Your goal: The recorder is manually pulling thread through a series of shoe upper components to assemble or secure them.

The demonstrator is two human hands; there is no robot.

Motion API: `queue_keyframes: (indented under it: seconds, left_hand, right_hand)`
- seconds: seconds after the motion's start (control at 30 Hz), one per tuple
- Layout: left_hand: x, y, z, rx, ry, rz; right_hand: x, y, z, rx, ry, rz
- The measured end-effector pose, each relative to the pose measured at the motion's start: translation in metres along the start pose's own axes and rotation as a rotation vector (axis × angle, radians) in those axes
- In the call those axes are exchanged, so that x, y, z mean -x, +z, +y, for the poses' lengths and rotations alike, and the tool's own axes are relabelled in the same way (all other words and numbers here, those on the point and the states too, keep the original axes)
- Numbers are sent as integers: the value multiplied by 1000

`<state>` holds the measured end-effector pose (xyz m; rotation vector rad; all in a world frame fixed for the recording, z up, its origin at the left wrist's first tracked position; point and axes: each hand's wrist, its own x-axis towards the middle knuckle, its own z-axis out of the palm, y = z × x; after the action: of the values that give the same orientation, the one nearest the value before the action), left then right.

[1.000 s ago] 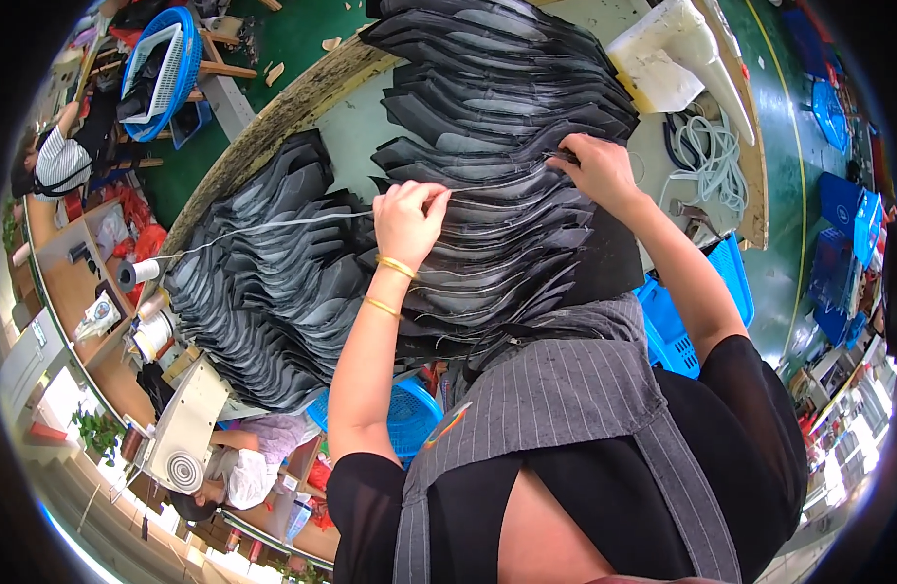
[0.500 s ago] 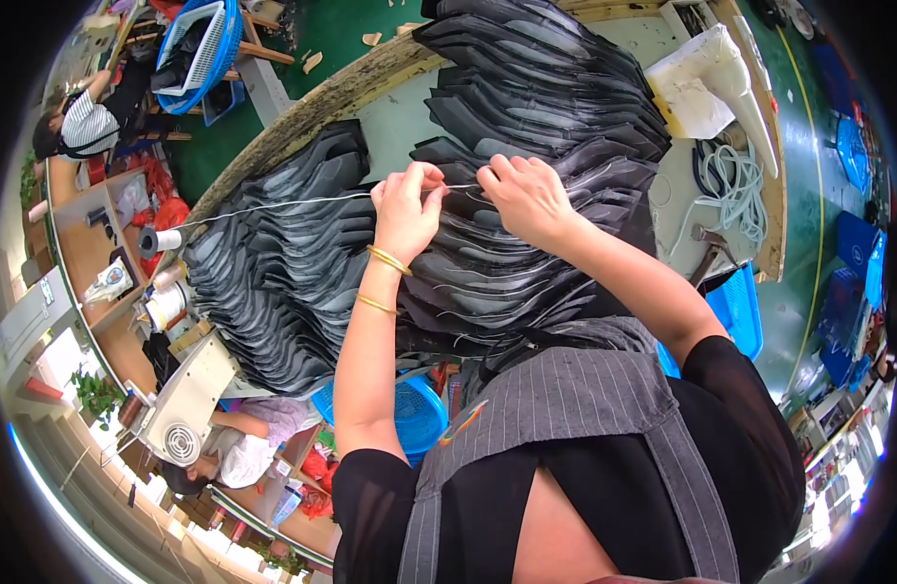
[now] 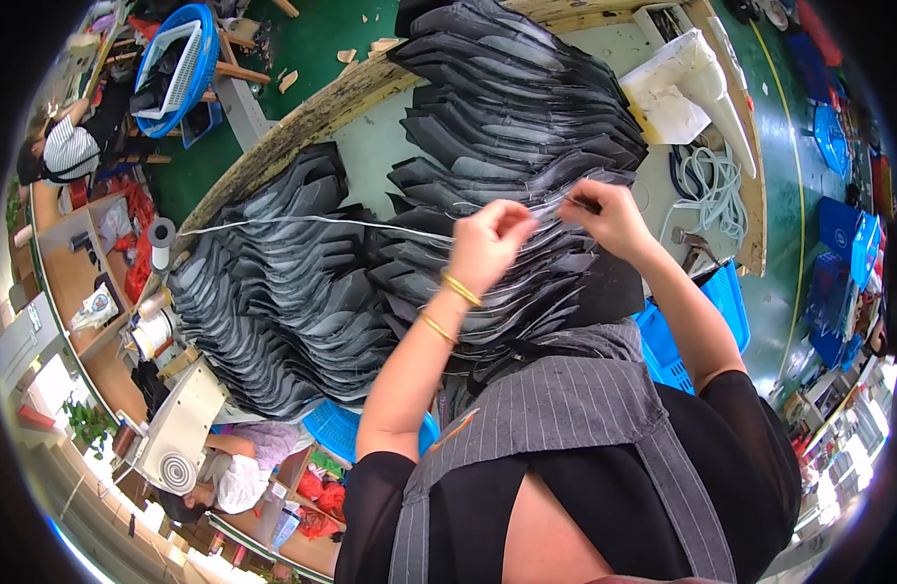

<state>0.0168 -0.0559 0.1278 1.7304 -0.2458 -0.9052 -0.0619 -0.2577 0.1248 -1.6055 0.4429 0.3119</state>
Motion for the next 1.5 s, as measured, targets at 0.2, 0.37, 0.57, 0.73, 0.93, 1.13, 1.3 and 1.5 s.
queue_keyframes:
  seconds: [0.2, 0.37, 0.57, 0.73, 0.93, 1.13, 1.3, 1.5]
  left_hand:
    - [-26, -79, -18, -403, 130, 127]
    - [-53, -84, -23, -564, 69, 131]
    - [-73, -83, -6, -829, -148, 118]
    - [-62, -120, -9, -606, -110, 101]
    - [-49, -129, -25, -332, 142, 223]
    - [-3, -90, 16, -186, 190, 295]
    - [-4, -83, 15, 3, 230, 322]
    - [13, -137, 25, -148, 253, 207]
  right_hand:
    - [-39, 1, 9, 766, -208, 272]
    - [-51, -2, -2, 918, -38, 275]
    - [-45, -2, -16, 915, -136, 248]
    - [-68, 63, -38, 976, -552, 83]
    - [-99, 96, -37, 1078, -334, 116]
    - [-62, 70, -52, -161, -68, -207]
    - [-71, 95, -45, -151, -114, -128]
    - [-83, 123, -73, -112, -190, -162]
